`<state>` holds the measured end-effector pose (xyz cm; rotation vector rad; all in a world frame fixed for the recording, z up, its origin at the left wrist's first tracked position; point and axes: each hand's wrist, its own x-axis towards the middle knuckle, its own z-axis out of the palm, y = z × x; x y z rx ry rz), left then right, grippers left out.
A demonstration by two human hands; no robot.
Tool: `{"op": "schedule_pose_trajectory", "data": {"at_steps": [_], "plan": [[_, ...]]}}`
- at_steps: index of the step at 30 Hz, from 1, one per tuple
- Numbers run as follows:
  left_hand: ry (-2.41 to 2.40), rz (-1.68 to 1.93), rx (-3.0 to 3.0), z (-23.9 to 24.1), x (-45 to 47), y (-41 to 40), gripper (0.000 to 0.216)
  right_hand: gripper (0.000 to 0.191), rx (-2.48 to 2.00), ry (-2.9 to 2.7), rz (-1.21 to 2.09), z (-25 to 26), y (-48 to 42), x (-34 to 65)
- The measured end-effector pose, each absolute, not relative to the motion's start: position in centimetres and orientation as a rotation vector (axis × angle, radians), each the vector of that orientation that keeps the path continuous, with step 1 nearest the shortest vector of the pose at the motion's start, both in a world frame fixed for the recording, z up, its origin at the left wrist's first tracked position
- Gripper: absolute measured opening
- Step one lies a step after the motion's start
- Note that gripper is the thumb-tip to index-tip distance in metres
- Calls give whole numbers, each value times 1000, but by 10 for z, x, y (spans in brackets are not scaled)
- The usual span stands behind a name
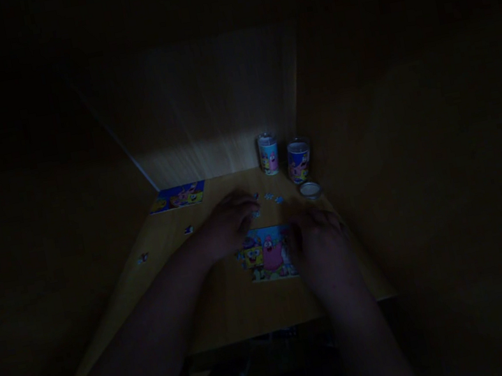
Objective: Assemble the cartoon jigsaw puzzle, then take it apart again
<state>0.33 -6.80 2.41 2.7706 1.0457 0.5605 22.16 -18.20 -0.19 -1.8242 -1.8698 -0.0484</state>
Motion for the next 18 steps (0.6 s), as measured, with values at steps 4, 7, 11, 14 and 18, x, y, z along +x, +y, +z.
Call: {"op": "schedule_pose_trajectory", "data": {"at_steps": [4,7,11,14,18], "plan": [[1261,771,2686,28,-2,-61,43,20,-1812,-1875,-35,0,-183,221],[1391,935,2613,37,-5,-60,41,20,-1830,-1872,-31,-1,-184,221],[1452,1110,2564,54,-8,-70,28,23,-1822,-1855,-19,-3,-182,222],[1338,1344,2541,70,-4,-99,25,24,-1805,-1878,-42,-6,-180,225],[961,1317,2648,92,20,-172,20,23,-1734,-1935,-94,-12,-181,231]]}}
